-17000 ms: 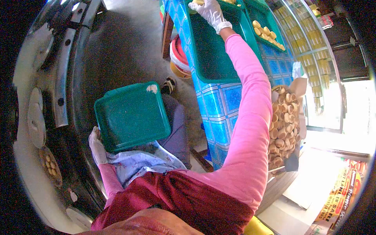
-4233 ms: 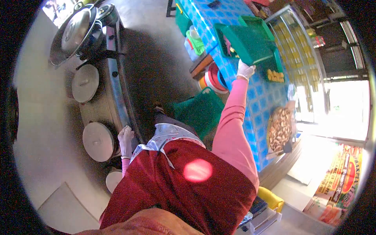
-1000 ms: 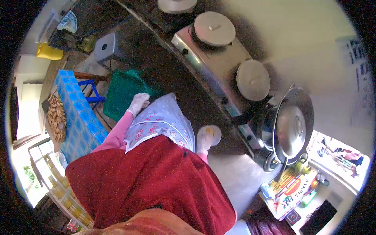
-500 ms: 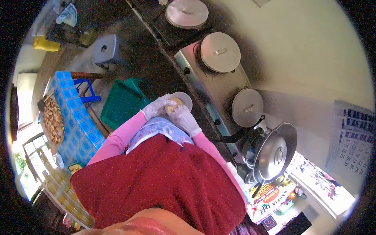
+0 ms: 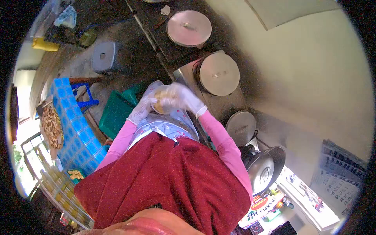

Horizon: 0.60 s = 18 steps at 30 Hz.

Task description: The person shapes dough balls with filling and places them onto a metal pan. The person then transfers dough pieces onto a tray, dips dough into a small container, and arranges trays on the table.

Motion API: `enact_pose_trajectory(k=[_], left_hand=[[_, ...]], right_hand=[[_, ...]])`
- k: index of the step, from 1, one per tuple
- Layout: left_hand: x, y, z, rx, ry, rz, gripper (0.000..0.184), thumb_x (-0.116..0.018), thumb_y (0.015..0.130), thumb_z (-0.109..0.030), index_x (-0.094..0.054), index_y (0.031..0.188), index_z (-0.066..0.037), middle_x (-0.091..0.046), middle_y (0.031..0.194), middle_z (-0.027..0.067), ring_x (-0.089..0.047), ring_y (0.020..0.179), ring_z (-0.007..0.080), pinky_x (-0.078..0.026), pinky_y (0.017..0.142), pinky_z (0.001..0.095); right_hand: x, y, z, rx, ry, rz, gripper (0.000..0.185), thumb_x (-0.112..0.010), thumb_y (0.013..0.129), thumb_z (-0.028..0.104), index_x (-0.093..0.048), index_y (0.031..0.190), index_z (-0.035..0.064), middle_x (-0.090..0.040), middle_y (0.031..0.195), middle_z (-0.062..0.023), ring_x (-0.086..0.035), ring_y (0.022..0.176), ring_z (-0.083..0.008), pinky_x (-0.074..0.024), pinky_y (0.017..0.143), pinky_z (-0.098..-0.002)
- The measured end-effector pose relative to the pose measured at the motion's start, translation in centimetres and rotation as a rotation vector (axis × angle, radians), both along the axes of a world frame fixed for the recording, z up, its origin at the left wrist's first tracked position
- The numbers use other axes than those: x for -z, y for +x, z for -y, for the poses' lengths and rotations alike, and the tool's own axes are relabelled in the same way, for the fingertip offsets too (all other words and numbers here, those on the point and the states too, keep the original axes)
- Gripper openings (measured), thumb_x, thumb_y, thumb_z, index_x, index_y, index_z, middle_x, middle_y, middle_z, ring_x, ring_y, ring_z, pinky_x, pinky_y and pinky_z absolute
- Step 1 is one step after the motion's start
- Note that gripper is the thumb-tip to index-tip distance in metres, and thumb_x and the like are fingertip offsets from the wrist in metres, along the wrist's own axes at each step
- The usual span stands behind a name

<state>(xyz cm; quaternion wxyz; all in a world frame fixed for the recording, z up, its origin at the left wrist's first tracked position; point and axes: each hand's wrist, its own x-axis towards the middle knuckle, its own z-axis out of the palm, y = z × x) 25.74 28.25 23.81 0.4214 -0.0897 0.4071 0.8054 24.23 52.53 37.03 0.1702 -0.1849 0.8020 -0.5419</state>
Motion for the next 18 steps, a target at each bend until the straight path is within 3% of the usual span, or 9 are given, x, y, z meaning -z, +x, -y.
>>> enact_pose_trajectory(k=[1, 2, 4, 6, 7, 10, 12, 15, 18], left_hand=[[-1.4, -1.6, -0.1, -0.003, -0.008, -0.058, 0.074, -0.072, 0.084, -0.024, -0.043, 0.149, -0.004, -0.057, 0.138, 0.0104, -0.054, 0.128, 0.0223, -0.046, 0.106, 0.0383], [-1.2, -3.1, 0.7, 0.011, -0.015, -0.029, 0.079, -0.073, 0.082, -0.021, -0.04, 0.151, -0.001, -0.052, 0.143, 0.0107, -0.051, 0.132, 0.021, -0.043, 0.109, 0.0354], [-0.9, -6.6, 1.9, 0.022, -0.063, -0.038, 0.081, -0.073, 0.081, -0.02, -0.038, 0.151, 0.001, -0.05, 0.146, 0.0111, -0.049, 0.133, 0.0204, -0.041, 0.11, 0.0342], [-0.1, -9.8, 3.1, 0.034, -0.096, -0.047, 0.09, -0.075, 0.08, -0.019, -0.031, 0.155, 0.004, -0.044, 0.153, 0.0136, -0.044, 0.139, 0.0216, -0.035, 0.115, 0.0339], [0.3, -10.8, 3.9, 0.071, -0.116, -0.068, 0.092, -0.075, 0.079, -0.02, -0.029, 0.155, 0.004, -0.041, 0.155, 0.0144, -0.041, 0.142, 0.022, -0.033, 0.116, 0.0337], [0.2, -15.8, 5.5, 0.174, -0.171, -0.124, 0.097, -0.075, 0.079, -0.023, -0.024, 0.156, 0.006, -0.033, 0.161, 0.0164, -0.033, 0.148, 0.0231, -0.025, 0.12, 0.0333], [-1.8, -19.7, 6.8, 0.252, -0.205, -0.167, 0.098, -0.075, 0.078, -0.025, -0.024, 0.156, 0.007, -0.028, 0.163, 0.0174, -0.027, 0.151, 0.0235, -0.02, 0.122, 0.033], [-2.6, -23.4, 8.8, 0.323, -0.285, -0.203, 0.103, -0.077, 0.077, -0.026, -0.021, 0.157, 0.006, -0.027, 0.164, 0.0131, -0.031, 0.148, 0.0217, -0.022, 0.122, 0.034], [-2.3, -26.2, 11.2, 0.356, -0.283, -0.192, 0.102, -0.077, 0.077, -0.027, -0.022, 0.157, 0.005, -0.025, 0.165, 0.0136, -0.028, 0.15, 0.0212, -0.02, 0.123, 0.0338]], right_hand=[[6.6, -1.9, -1.5, 0.189, -0.03, -0.047, 0.023, -0.081, 0.083, 0.019, -0.075, 0.1, 0.0059, -0.071, 0.09, -0.0117, -0.067, 0.087, -0.0281, -0.0527, 0.079, -0.0382], [5.5, -4.8, -2.2, 0.386, -0.039, -0.315, 0.016, -0.081, 0.081, 0.014, -0.073, 0.093, 0.0068, -0.069, 0.086, -0.0089, -0.064, 0.075, -0.026, -0.0523, 0.07, -0.0374], [9.7, -11.0, -4.9, 0.763, 0.054, -0.285, 0.015, -0.073, 0.087, 0.017, -0.07, 0.088, 0.0021, -0.069, 0.086, -0.0166, -0.065, 0.078, -0.035, -0.0505, 0.069, -0.0433], [10.5, -16.1, -7.7, 0.782, 0.495, -0.4, 0.018, -0.064, 0.087, 0.019, -0.065, 0.08, 0.0026, -0.061, 0.076, -0.0248, -0.062, 0.078, -0.044, -0.0482, 0.066, -0.0482], [11.8, -17.8, -8.7, 0.761, 0.655, -0.417, 0.013, -0.063, 0.086, 0.016, -0.066, 0.085, 0.0038, -0.064, 0.084, -0.0244, -0.062, 0.082, -0.0435, -0.0481, 0.071, -0.051], [16.1, -24.7, -9.8, 0.799, 0.559, -0.153, 0.019, -0.058, 0.089, 0.019, -0.068, 0.094, 0.0028, -0.068, 0.104, -0.0222, -0.064, 0.096, -0.0421, -0.0504, 0.084, -0.0503], [17.2, -28.1, -10.0, 0.585, 0.968, -0.298, 0.025, -0.055, 0.09, 0.021, -0.069, 0.099, 0.0026, -0.068, 0.113, -0.0208, -0.064, 0.103, -0.041, -0.0507, 0.091, -0.0497], [20.4, -30.1, -10.9, 0.518, 1.067, -0.488, 0.024, -0.062, 0.086, 0.019, -0.066, 0.105, 0.0036, -0.07, 0.092, -0.0196, -0.067, 0.093, -0.0383, -0.0503, 0.089, -0.0493], [21.0, -30.7, -11.9, 0.309, 1.221, -0.218, 0.024, -0.06, 0.085, 0.019, -0.07, 0.102, 0.0044, -0.071, 0.097, -0.0203, -0.067, 0.098, -0.0383, -0.0503, 0.091, -0.0487]])
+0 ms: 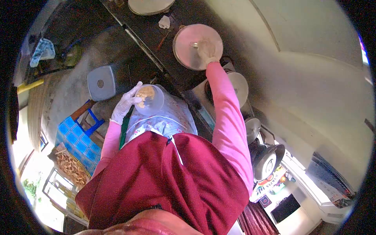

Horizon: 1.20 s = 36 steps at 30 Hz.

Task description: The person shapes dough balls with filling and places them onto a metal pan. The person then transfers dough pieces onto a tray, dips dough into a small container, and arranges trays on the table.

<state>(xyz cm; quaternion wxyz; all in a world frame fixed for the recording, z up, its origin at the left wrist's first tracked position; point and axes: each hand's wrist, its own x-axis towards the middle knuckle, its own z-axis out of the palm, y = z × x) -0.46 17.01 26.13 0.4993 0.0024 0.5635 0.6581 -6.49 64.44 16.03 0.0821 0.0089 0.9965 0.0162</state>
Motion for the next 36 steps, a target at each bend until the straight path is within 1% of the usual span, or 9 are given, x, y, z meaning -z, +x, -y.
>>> enact_pose_trajectory(k=[3, 11, 16, 23, 25, 28, 31, 32, 36], left_hand=[[-0.4, -1.2, 1.7, -0.053, -0.041, 0.025, 0.095, -0.076, 0.077, -0.029, -0.031, 0.155, 0.003, -0.023, 0.166, 0.0156, -0.02, 0.153, 0.0219, -0.015, 0.123, 0.0331], [0.5, -2.1, 2.6, -0.057, -0.039, 0.067, 0.092, -0.076, 0.077, -0.03, -0.036, 0.153, 0.003, -0.024, 0.166, 0.0152, -0.02, 0.154, 0.0223, -0.014, 0.123, 0.0356], [-2.5, -2.4, 1.7, -0.035, -0.091, -0.008, 0.097, -0.075, 0.074, -0.029, -0.032, 0.155, 0.002, -0.03, 0.163, 0.0145, -0.025, 0.152, 0.0221, -0.015, 0.123, 0.0338], [-2.0, 1.3, 2.6, -0.218, -0.009, 0.032, 0.097, -0.076, 0.077, -0.03, -0.031, 0.155, 0.004, -0.031, 0.163, 0.0147, -0.027, 0.151, 0.0206, -0.018, 0.122, 0.0332], [-0.7, 2.7, 2.7, -0.318, 0.006, 0.044, 0.096, -0.077, 0.079, -0.03, -0.03, 0.155, 0.005, -0.031, 0.163, 0.0151, -0.027, 0.15, 0.0208, -0.019, 0.122, 0.0332], [2.1, 4.8, 2.7, -0.451, -0.019, 0.039, 0.089, -0.075, 0.084, -0.025, -0.029, 0.154, 0.006, -0.031, 0.163, 0.0159, -0.028, 0.15, 0.0213, -0.02, 0.123, 0.0329], [0.7, 5.9, 2.1, -0.537, -0.112, 0.016, 0.078, -0.071, 0.087, -0.02, -0.036, 0.153, 0.004, -0.046, 0.154, 0.011, -0.043, 0.14, 0.0183, -0.029, 0.119, 0.0342], [-1.1, 5.1, 2.4, -0.392, -0.129, -0.089, 0.08, -0.072, 0.086, -0.022, -0.036, 0.153, 0.004, -0.048, 0.152, 0.0107, -0.046, 0.138, 0.0184, -0.03, 0.118, 0.0341], [2.8, 7.8, 2.8, -0.604, -0.08, 0.062, 0.079, -0.072, 0.084, -0.022, -0.04, 0.152, 0.002, -0.05, 0.15, 0.0103, -0.046, 0.136, 0.0193, -0.029, 0.118, 0.0338]], right_hand=[[-2.3, 0.7, -0.3, 0.111, -0.004, 0.175, 0.024, -0.059, 0.084, 0.018, -0.072, 0.098, 0.0035, -0.071, 0.097, -0.0207, -0.067, 0.1, -0.0377, -0.0509, 0.091, -0.0492], [-6.0, 2.3, 1.6, 0.318, -0.138, 0.152, 0.025, -0.061, 0.088, 0.027, -0.072, 0.097, 0.0068, -0.07, 0.101, -0.019, -0.066, 0.097, -0.0389, -0.0512, 0.088, -0.0507], [-0.7, 1.3, 1.8, 0.187, -0.14, -0.08, 0.022, -0.063, 0.086, 0.027, -0.073, 0.091, 0.0085, -0.07, 0.102, -0.0189, -0.066, 0.096, -0.0381, -0.0506, 0.086, -0.0502], [-2.2, 0.9, 2.2, 0.124, -0.124, -0.059, 0.027, -0.064, 0.086, 0.027, -0.07, 0.099, 0.0046, -0.07, 0.101, -0.0209, -0.066, 0.094, -0.0384, -0.0496, 0.088, -0.0501], [-6.2, 0.6, 5.1, -0.001, -0.189, -0.196, 0.024, -0.061, 0.089, 0.023, -0.07, 0.102, 0.0046, -0.07, 0.101, -0.0186, -0.066, 0.094, -0.0374, -0.0511, 0.086, -0.0472], [-10.6, 0.6, 13.1, -0.16, -0.599, -0.277, 0.021, -0.058, 0.091, 0.017, -0.07, 0.103, 0.0035, -0.07, 0.1, -0.0179, -0.066, 0.094, -0.0374, -0.0524, 0.084, -0.0451], [-16.8, 2.9, 22.8, -0.65, -0.887, 0.16, 0.021, -0.058, 0.091, 0.011, -0.069, 0.105, -0.0002, -0.07, 0.106, -0.0178, -0.065, 0.102, -0.0344, -0.053, 0.089, -0.0425], [-15.4, 4.2, 25.3, -0.837, -0.859, 0.093, 0.021, -0.058, 0.091, 0.012, -0.068, 0.104, -0.0001, -0.068, 0.111, -0.0175, -0.064, 0.103, -0.0338, -0.0526, 0.09, -0.0423], [-9.2, 5.7, 29.3, -1.291, -0.675, 0.098, 0.029, -0.062, 0.089, 0.016, -0.067, 0.115, 0.0023, -0.063, 0.125, -0.0163, -0.061, 0.113, -0.033, -0.0503, 0.097, -0.0416]])
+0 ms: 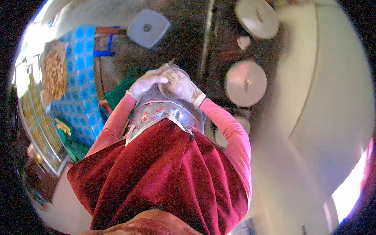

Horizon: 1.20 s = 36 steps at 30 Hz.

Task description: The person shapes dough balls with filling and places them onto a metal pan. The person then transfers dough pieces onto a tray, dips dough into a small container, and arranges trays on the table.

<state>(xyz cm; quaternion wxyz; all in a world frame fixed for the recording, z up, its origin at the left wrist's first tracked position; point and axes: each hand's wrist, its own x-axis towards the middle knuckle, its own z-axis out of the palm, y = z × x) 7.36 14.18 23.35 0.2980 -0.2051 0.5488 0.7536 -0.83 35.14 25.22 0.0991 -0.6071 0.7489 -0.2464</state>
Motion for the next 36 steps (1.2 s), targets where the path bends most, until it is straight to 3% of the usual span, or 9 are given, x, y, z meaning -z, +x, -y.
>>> enact_pose_trajectory(k=[4, 8, 13, 16, 23, 26, 28, 32, 36], left_hand=[[-1.4, 0.6, 1.3, -0.127, -0.146, -0.124, 0.078, -0.072, 0.083, -0.024, -0.042, 0.151, 0.0, -0.045, 0.154, 0.0111, -0.04, 0.141, 0.0208, -0.027, 0.119, 0.0344], [2.9, 2.2, 1.4, -0.303, -0.287, -0.153, 0.078, -0.072, 0.082, -0.025, -0.044, 0.151, -0.003, -0.043, 0.156, 0.0088, -0.039, 0.141, 0.0214, -0.027, 0.119, 0.0336], [0.5, 2.2, 2.1, -0.452, -0.292, -0.043, 0.091, -0.074, 0.078, -0.026, -0.034, 0.157, -0.006, -0.053, 0.143, 0.0144, -0.05, 0.131, 0.0208, -0.038, 0.112, 0.0333], [0.1, 3.0, 1.9, -0.522, -0.228, 0.042, 0.097, -0.075, 0.076, -0.026, -0.029, 0.159, -0.004, -0.059, 0.134, 0.0143, -0.058, 0.119, 0.0211, -0.045, 0.103, 0.0324], [-0.7, 1.6, 0.4, -0.743, -0.352, 0.114, 0.105, -0.075, 0.066, -0.038, -0.035, 0.155, -0.001, -0.067, 0.118, 0.0222, -0.067, 0.099, 0.0246, -0.052, 0.087, 0.0323], [-4.3, 0.9, -0.2, -0.864, -0.353, 0.148, 0.103, -0.076, 0.069, -0.034, -0.032, 0.157, -0.004, -0.059, 0.137, 0.0238, -0.055, 0.128, 0.0264, -0.04, 0.108, 0.0338], [-3.4, 0.4, -0.9, -0.901, -0.406, 0.156, 0.103, -0.077, 0.069, -0.035, -0.032, 0.157, -0.004, -0.056, 0.141, 0.0247, -0.054, 0.131, 0.0287, -0.038, 0.111, 0.0345], [0.0, 0.7, -3.9, -1.096, -0.384, 0.12, 0.101, -0.079, 0.074, -0.034, -0.032, 0.156, -0.001, -0.05, 0.149, 0.023, -0.052, 0.133, 0.0259, -0.037, 0.113, 0.0328], [0.1, 1.1, -4.7, -1.359, -0.163, 0.133, 0.1, -0.082, 0.076, -0.03, -0.032, 0.155, 0.002, -0.043, 0.154, 0.0208, -0.047, 0.137, 0.0227, -0.036, 0.114, 0.0325]], right_hand=[[3.0, 1.5, 1.9, 0.459, -0.108, 0.415, 0.039, -0.056, 0.096, 0.01, -0.056, 0.134, 0.0023, -0.064, 0.122, -0.0183, -0.063, 0.107, -0.0322, -0.0515, 0.094, -0.038], [4.9, -0.3, 6.0, 0.697, 0.212, 1.302, 0.037, -0.057, 0.1, 0.016, -0.053, 0.133, -0.0003, -0.062, 0.113, -0.0165, -0.06, 0.099, -0.0307, -0.0489, 0.087, -0.0363], [2.7, -1.2, 9.3, 0.366, 0.05, 1.126, 0.035, -0.056, 0.097, 0.024, -0.054, 0.123, -0.0005, -0.062, 0.104, -0.0099, -0.059, 0.091, -0.0177, -0.0506, 0.075, -0.0328], [5.0, -3.9, 10.9, 0.331, 0.482, 1.254, 0.037, -0.052, 0.099, 0.027, -0.055, 0.123, -0.0016, -0.062, 0.112, -0.0179, -0.061, 0.099, -0.0266, -0.0495, 0.087, -0.0394], [15.9, -9.5, 9.3, -0.556, 0.133, 0.064, 0.026, -0.056, 0.093, 0.016, -0.063, 0.113, 0.0017, -0.063, 0.108, -0.0226, -0.06, 0.099, -0.0398, -0.0472, 0.088, -0.0462], [12.6, -11.6, 12.7, -0.715, 0.294, 0.242, 0.019, -0.059, 0.089, 0.009, -0.064, 0.106, 0.0026, -0.065, 0.097, -0.0179, -0.062, 0.091, -0.0358, -0.0495, 0.081, -0.0442], [13.0, -12.3, 13.7, -0.805, 0.2, 0.355, 0.019, -0.058, 0.09, 0.008, -0.065, 0.107, 0.0024, -0.067, 0.1, -0.0172, -0.064, 0.093, -0.033, -0.0511, 0.084, -0.0428], [12.5, -12.1, 16.2, -0.566, 0.876, 0.885, 0.022, -0.068, 0.09, 0.013, -0.068, 0.108, -0.0001, -0.071, 0.105, -0.0103, -0.065, 0.089, -0.0176, -0.0521, 0.076, -0.0349], [2.9, -8.3, 19.8, -0.348, 1.005, 0.988, 0.03, -0.071, 0.089, 0.016, -0.067, 0.112, -0.0024, -0.071, 0.102, -0.0113, -0.065, 0.089, -0.0182, -0.0515, 0.078, -0.0338]])
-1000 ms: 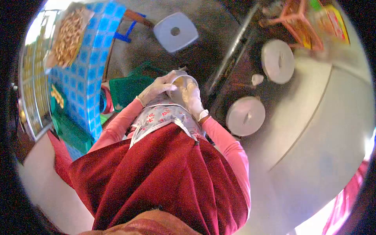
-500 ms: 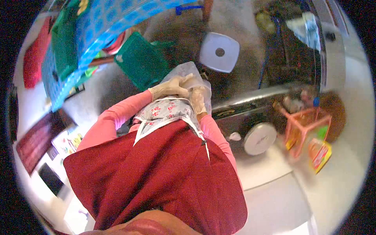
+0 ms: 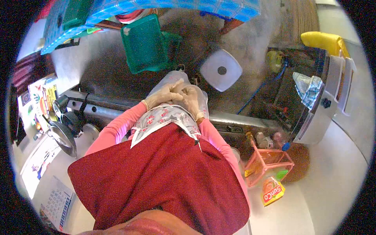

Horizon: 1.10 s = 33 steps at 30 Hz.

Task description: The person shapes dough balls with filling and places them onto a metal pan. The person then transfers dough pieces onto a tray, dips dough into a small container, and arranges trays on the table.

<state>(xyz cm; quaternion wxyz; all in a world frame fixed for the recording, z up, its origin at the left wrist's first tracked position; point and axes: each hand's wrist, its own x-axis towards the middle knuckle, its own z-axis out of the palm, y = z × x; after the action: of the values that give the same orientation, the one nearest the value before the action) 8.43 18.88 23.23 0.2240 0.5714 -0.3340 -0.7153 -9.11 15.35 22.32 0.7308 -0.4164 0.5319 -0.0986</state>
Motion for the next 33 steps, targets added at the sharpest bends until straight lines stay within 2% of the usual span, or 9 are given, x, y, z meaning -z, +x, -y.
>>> enact_pose_trajectory(k=[7, 9, 16, 18, 23, 26, 28, 31, 33], left_hand=[[0.7, 4.9, 1.0, -0.142, -0.159, 0.229, 0.101, -0.083, 0.075, -0.035, -0.033, 0.155, 0.001, -0.043, 0.154, 0.021, -0.046, 0.139, 0.0268, -0.035, 0.115, 0.0352], [-2.0, 6.7, 1.9, -0.337, 0.049, -0.129, 0.104, -0.085, 0.075, -0.036, -0.031, 0.155, 0.004, -0.046, 0.152, 0.0175, -0.047, 0.137, 0.0222, -0.036, 0.113, 0.0327], [-0.6, 10.2, 3.3, -0.723, -0.033, -0.125, 0.102, -0.086, 0.079, -0.027, -0.027, 0.156, 0.003, -0.053, 0.144, 0.0116, -0.054, 0.124, 0.0173, -0.041, 0.108, 0.0307], [-3.1, 11.5, 5.1, -0.831, -0.114, -0.165, 0.092, -0.079, 0.085, -0.023, -0.027, 0.158, 0.0, -0.055, 0.143, 0.0067, -0.056, 0.123, 0.0152, -0.047, 0.102, 0.0301], [-3.8, 16.7, 14.1, -0.933, -0.376, 0.185, 0.092, -0.08, 0.085, -0.025, -0.029, 0.155, 0.004, -0.055, 0.142, 0.0098, -0.055, 0.124, 0.0174, -0.046, 0.103, 0.0298], [-4.5, 19.6, 21.0, -1.018, -0.456, 0.19, 0.092, -0.082, 0.083, -0.026, -0.033, 0.153, 0.006, -0.055, 0.142, 0.0134, -0.053, 0.127, 0.0184, -0.042, 0.107, 0.03], [-3.7, 20.6, 24.9, -1.098, -0.492, 0.156, 0.092, -0.083, 0.082, -0.027, -0.034, 0.153, 0.006, -0.055, 0.143, 0.0148, -0.053, 0.128, 0.0195, -0.042, 0.107, 0.0303], [-3.7, 22.5, 30.7, -1.247, -0.533, 0.084, 0.093, -0.083, 0.081, -0.03, -0.035, 0.153, 0.006, -0.055, 0.143, 0.0164, -0.054, 0.127, 0.0212, -0.043, 0.106, 0.0304], [-8.2, 23.1, 32.7, -1.221, -0.422, 0.207, 0.094, -0.082, 0.082, -0.032, -0.034, 0.153, 0.006, -0.056, 0.142, 0.0171, -0.056, 0.125, 0.0218, -0.045, 0.104, 0.0304]], right_hand=[[2.7, 5.2, 3.4, -0.135, -0.182, 0.114, 0.036, -0.074, 0.084, 0.03, -0.068, 0.1, -0.0011, -0.072, 0.096, -0.0109, -0.065, 0.083, -0.021, -0.0516, 0.074, -0.0354], [0.0, 7.2, 5.5, -0.287, -0.133, 0.212, 0.039, -0.074, 0.084, 0.034, -0.068, 0.101, -0.0012, -0.071, 0.095, -0.0121, -0.066, 0.083, -0.0222, -0.0517, 0.076, -0.0357], [-1.2, 14.9, 12.2, -0.68, -0.315, 0.165, 0.024, -0.073, 0.087, 0.021, -0.072, 0.103, 0.0028, -0.073, 0.092, -0.01, -0.068, 0.082, -0.0179, -0.053, 0.073, -0.0366], [6.4, 18.1, 14.3, -0.517, -0.105, 0.202, 0.025, -0.072, 0.086, 0.019, -0.072, 0.105, 0.0032, -0.074, 0.092, -0.0111, -0.068, 0.082, -0.0197, -0.0528, 0.073, -0.0379], [-1.0, 23.6, 24.0, -0.639, -1.087, 0.357, 0.021, -0.064, 0.09, 0.024, -0.069, 0.097, 0.0043, -0.071, 0.089, -0.0116, -0.065, 0.081, -0.024, -0.0514, 0.071, -0.0397], [-3.9, 28.3, 31.2, -0.295, 0.131, 0.339, 0.025, -0.052, 0.1, 0.022, -0.069, 0.099, 0.0034, -0.066, 0.088, -0.0009, -0.06, 0.078, -0.021, -0.0524, 0.068, -0.0358], [0.7, 31.1, 37.9, -0.656, -0.307, 0.249, 0.028, -0.07, 0.086, 0.026, -0.069, 0.101, 0.0024, -0.068, 0.089, -0.0021, -0.063, 0.077, -0.0213, -0.0533, 0.066, -0.0365], [1.3, 35.2, 44.0, -0.73, -0.589, 0.149, 0.037, -0.082, 0.071, 0.021, -0.069, 0.1, 0.0023, -0.068, 0.087, -0.0037, -0.066, 0.079, -0.019, -0.0541, 0.066, -0.0344], [-7.5, 35.7, 44.5, -0.73, -0.395, -0.001, 0.031, -0.078, 0.073, 0.016, -0.069, 0.1, 0.0028, -0.068, 0.087, -0.0035, -0.066, 0.08, -0.0172, -0.054, 0.068, -0.0328]])
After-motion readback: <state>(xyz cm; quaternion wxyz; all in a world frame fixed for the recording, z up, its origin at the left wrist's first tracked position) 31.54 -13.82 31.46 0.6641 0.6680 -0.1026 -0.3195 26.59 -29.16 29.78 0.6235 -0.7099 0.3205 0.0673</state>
